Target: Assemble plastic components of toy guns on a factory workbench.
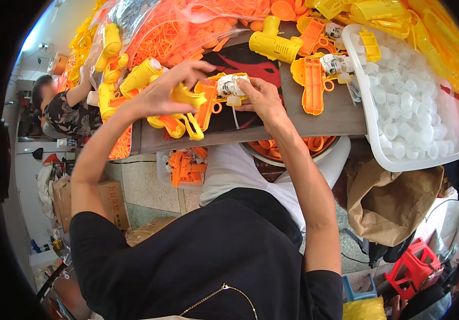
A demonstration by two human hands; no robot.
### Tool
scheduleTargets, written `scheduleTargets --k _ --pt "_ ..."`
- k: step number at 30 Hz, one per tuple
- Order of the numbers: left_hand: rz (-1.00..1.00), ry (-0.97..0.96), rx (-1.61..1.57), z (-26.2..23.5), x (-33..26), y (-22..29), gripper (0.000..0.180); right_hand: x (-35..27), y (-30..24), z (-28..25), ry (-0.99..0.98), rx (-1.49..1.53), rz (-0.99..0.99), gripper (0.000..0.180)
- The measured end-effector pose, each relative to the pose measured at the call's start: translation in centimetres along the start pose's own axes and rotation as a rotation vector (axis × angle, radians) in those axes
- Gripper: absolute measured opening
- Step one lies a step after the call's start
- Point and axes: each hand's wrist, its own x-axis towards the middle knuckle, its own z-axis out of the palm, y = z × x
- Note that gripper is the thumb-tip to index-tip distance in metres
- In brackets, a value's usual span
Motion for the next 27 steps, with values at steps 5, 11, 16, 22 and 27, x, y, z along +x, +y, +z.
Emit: scheduleTargets --k 5,11,16,22,27 --pt "-0.029 0.38 0.118 -1.3 -5.1 -0.1 0.049 -0.2 -0.4 0.0 0.008 -0.022 0.029 0.045" --pt "-0.162 0.407 0.953 -3.8 -3.2 -4.7 0.077 -0.7 -0.4 -0.5 -0.021 0.035 0.016 0.045" --pt "0.082 0.472 0.473 2.1 1.3 -3.0 0.059 -1.1 -0.6 -0.3 -0.059 0.059 -0.008 0.042" --pt "0.068 0.323 0.492 5.9 3.4 -1.3 0.045 -1.1 -0.1 -0.1 -0.064 0.031 -0.072 0.042" --pt "0.047 0.335 0.253 5.1 3.1 -1.6 0.046 -1.8 -0.8 -0.1 -0.207 0.157 -0.157 0.055"
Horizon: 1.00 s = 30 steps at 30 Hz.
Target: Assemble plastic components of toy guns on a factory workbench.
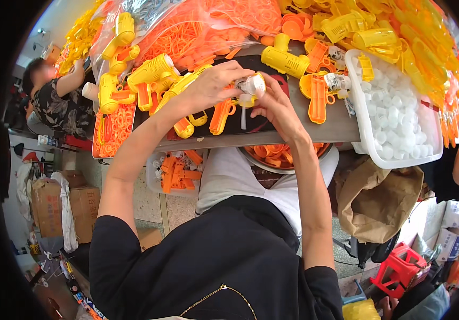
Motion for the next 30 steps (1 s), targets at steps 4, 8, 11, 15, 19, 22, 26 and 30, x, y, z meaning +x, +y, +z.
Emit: scheduleTargets --k 4,8,11,15,19,22,26,30 --pt "-0.019 0.048 -0.261 -0.3 -0.8 -0.6 0.048 -0.1 -1.0 0.3 -0.123 -0.31 -0.134 0.082" --pt "-0.014 0.102 -0.382 0.0 -1.5 -0.8 0.047 0.2 -0.6 1.3 -0.071 -0.446 -0.164 0.084" --pt "-0.049 0.131 -0.522 0.6 -2.1 -1.2 0.046 0.2 -0.6 2.1 -0.007 -0.477 -0.223 0.075" --pt "-0.086 0.116 -0.585 0.9 -2.6 -1.6 0.044 0.2 -0.3 2.2 0.042 -0.537 -0.283 0.067" --pt "-0.05 0.152 -0.545 1.0 -2.5 -1.0 0.051 -0.6 -0.8 2.7 0.105 -0.721 -0.399 0.068" --pt "-0.011 0.212 -0.482 1.4 -2.8 -1.1 0.05 -0.8 -0.9 2.8 0.13 -0.786 -0.423 0.066" --pt "-0.038 0.242 -0.543 1.7 -3.3 -1.5 0.045 -0.9 -1.0 3.1 0.096 -0.824 -0.44 0.066" --pt "-0.044 0.229 -0.545 1.7 -3.2 -1.7 0.043 -0.9 -0.8 2.8 0.094 -0.831 -0.467 0.066"
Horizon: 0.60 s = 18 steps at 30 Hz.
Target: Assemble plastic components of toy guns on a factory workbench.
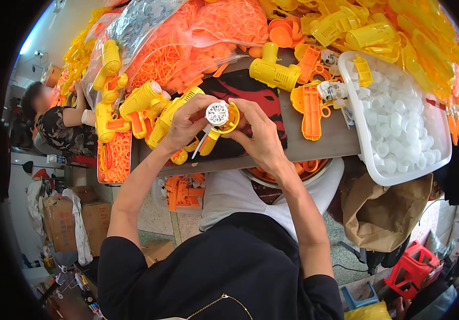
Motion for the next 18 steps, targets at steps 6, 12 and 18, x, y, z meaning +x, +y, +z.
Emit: scheduleTargets --k 6,12,18 --pt "-0.015 -0.099 0.046 -0.5 1.0 0.9 0.045 -0.2 0.9 0.1 0.033 0.023 0.017 0.066" --pt "-0.055 -0.084 0.001 -0.7 0.9 0.9 0.044 0.3 0.9 0.2 0.027 0.019 0.03 0.067" --pt "-0.083 -0.064 0.027 -0.2 1.1 0.4 0.043 0.6 0.9 0.3 0.041 0.016 0.053 0.068"
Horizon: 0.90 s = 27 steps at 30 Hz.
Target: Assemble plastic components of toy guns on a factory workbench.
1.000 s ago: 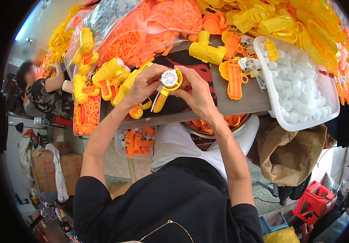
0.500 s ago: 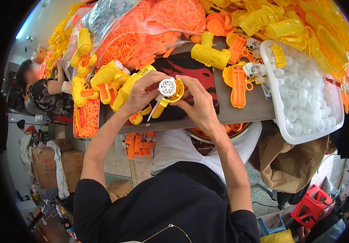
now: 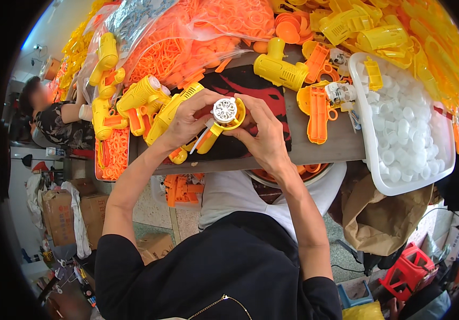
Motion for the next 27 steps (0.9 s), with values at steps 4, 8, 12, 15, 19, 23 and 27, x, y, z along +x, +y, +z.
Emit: scheduleTargets --k 4,8,12,15,19,23,27 --pt "0.027 -0.026 0.051 -0.3 0.2 0.5 0.044 0.2 -0.2 -0.1 -0.003 -0.038 0.004 0.069" --pt "0.007 -0.007 -0.024 -0.3 -0.3 0.1 0.044 0.0 -0.6 0.0 -0.031 0.005 0.001 0.07" --pt "0.006 0.02 -0.039 -0.2 -0.7 -0.4 0.044 0.1 -0.7 0.0 -0.035 0.009 0.011 0.069" --pt "0.024 0.026 -0.021 -0.1 -0.6 -0.5 0.045 0.1 -0.5 0.0 -0.034 0.03 0.008 0.069" --pt "0.017 0.026 -0.027 0.0 -0.4 -0.4 0.044 0.1 0.1 -0.2 -0.034 0.061 -0.003 0.069" --pt "0.048 0.028 -0.011 0.1 -0.4 -0.5 0.043 0.2 -0.2 -0.5 -0.041 0.084 0.017 0.068" --pt "0.076 0.026 0.002 0.3 -0.2 -0.7 0.043 0.2 0.0 -0.7 -0.057 0.081 0.042 0.068"
